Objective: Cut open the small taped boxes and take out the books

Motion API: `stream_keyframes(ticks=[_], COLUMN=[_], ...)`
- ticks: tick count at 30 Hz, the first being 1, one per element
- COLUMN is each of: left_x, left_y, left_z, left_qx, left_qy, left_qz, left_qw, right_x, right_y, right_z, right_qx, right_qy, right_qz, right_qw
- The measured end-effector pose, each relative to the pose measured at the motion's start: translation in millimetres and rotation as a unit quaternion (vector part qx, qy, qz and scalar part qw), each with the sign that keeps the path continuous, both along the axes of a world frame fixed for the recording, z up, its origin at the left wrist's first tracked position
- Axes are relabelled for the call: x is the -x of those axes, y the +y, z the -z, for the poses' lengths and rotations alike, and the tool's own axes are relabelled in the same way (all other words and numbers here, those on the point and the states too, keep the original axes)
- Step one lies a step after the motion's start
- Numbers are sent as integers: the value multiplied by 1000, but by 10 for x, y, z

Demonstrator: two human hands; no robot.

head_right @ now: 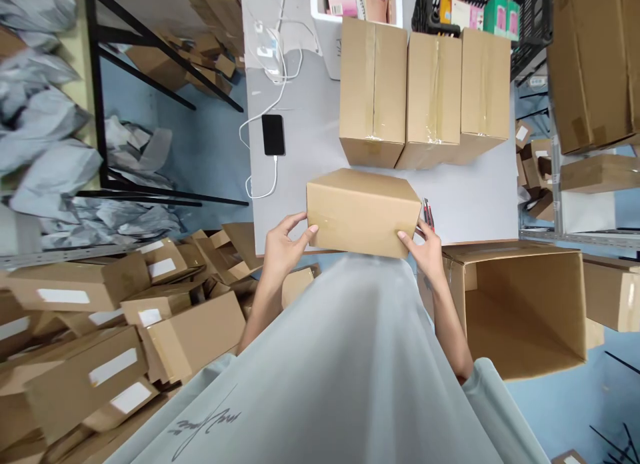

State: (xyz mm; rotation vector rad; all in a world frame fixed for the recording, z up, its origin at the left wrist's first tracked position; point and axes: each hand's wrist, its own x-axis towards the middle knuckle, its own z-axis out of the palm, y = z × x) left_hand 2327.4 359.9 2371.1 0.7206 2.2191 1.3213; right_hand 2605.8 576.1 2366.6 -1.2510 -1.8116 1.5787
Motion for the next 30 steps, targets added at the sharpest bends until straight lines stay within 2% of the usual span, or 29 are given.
stream_keyframes(ticks=[3, 6, 9, 11, 14, 17, 19, 21, 25, 28, 30], left_x=[34, -16, -121, -182, -205, -160, -135, -143, -273, -447, -576], left_y=[-169, -273, -317, -325, -298, -210, -139, -92, -125, -192, -204], left_z=[35, 8, -46, -51, 30, 140, 139, 39, -341, -542, -566], left_qx=[12, 5, -4, -3, -8, -35, -45, -35, 52, 135, 155], left_qy=[-31, -54, -50, -56, -100, -126, -103, -56, 21, -39, -123], left_qz=[12, 27, 45, 54, 58, 36, 22, 20, 38, 93, 133], left_qw=[999, 998, 998, 997, 993, 991, 993, 998, 998, 986, 971], right_x=[-88, -152, -160, -138, -80, -15, 24, 63, 202, 424, 623], right_y=[-103, -137, -110, -68, -2, 32, 46, 91, 382, 746, 994], right_z=[-12, -56, -106, -115, -91, -75, -91, -117, -121, -78, -59], right_qx=[17, 47, 26, -3, -16, -29, -42, -53, -59, -58, -59], right_qy=[-5, -7, -22, -40, -65, -69, -65, -64, -48, -11, 5], right_qz=[18, 16, 10, 20, 45, 47, 34, 14, -48, -111, -155], right_qw=[1000, 999, 999, 999, 997, 996, 996, 996, 996, 992, 986])
